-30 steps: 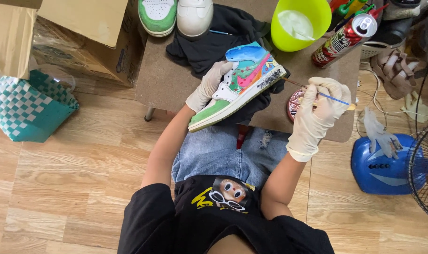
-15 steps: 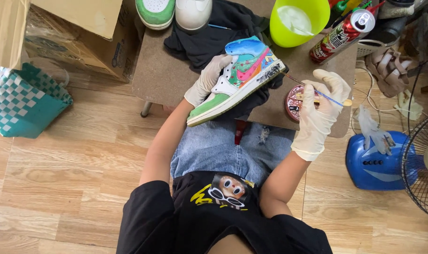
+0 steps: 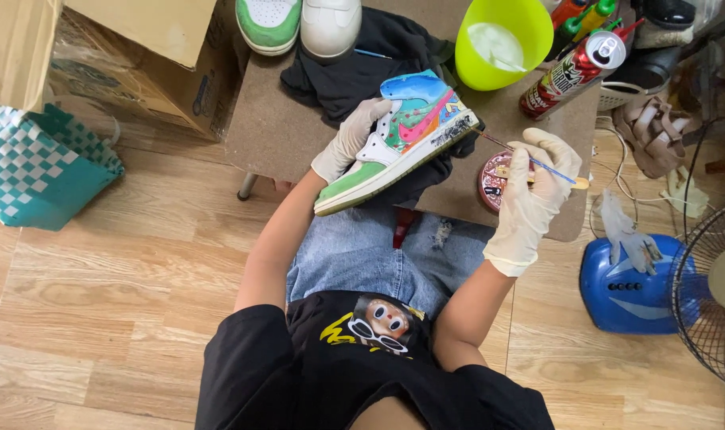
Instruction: A person is using a small brush to apply pink paint to a custom-designed sneaker on a workbench.
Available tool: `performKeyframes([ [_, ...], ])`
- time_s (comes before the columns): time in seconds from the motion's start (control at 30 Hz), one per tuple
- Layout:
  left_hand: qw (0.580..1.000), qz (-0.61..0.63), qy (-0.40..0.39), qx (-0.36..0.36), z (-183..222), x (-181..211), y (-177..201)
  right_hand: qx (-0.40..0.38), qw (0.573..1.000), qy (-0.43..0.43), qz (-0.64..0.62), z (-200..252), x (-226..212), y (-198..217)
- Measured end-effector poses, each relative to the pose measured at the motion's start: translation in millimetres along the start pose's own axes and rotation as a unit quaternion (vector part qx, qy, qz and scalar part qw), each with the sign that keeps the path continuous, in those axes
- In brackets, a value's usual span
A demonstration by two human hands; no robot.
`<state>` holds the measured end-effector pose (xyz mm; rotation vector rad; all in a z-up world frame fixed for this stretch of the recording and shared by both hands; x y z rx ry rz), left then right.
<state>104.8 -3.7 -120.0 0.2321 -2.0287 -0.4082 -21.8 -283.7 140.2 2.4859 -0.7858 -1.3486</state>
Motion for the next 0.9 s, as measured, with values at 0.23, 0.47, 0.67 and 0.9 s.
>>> performKeyframes([
  [0.23, 0.999, 0.041, 0.025, 0.022, 1, 131, 56, -0.014, 1.0, -0.005, -0.002, -2, -12, -3],
  [0.47, 0.999, 0.034, 0.026, 0.003, -4, 114, 49, -0.022, 0.999, -0.027, -0.007, 2, -7, 3],
  [0.67, 0.978, 0.166, 0.117, 0.044, -9, 2, 14, -0.022, 0.999, -0.026, -0.02, -3, -5, 0],
  [0.9, 0.963, 0.181, 0.186, 0.077, -10, -3, 6, -0.053, 0.994, -0.064, -0.068, -2, -16, -7],
])
Point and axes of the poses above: each hand's wrist, its own z-axis away from the middle knuckle, its own y-axis out of the back of the hand, x = y × z, the point moved 6 cm from there along -z, towards the middle knuckle, and after that the axes turned 9 degrees about -y, right-handed, at the moved point
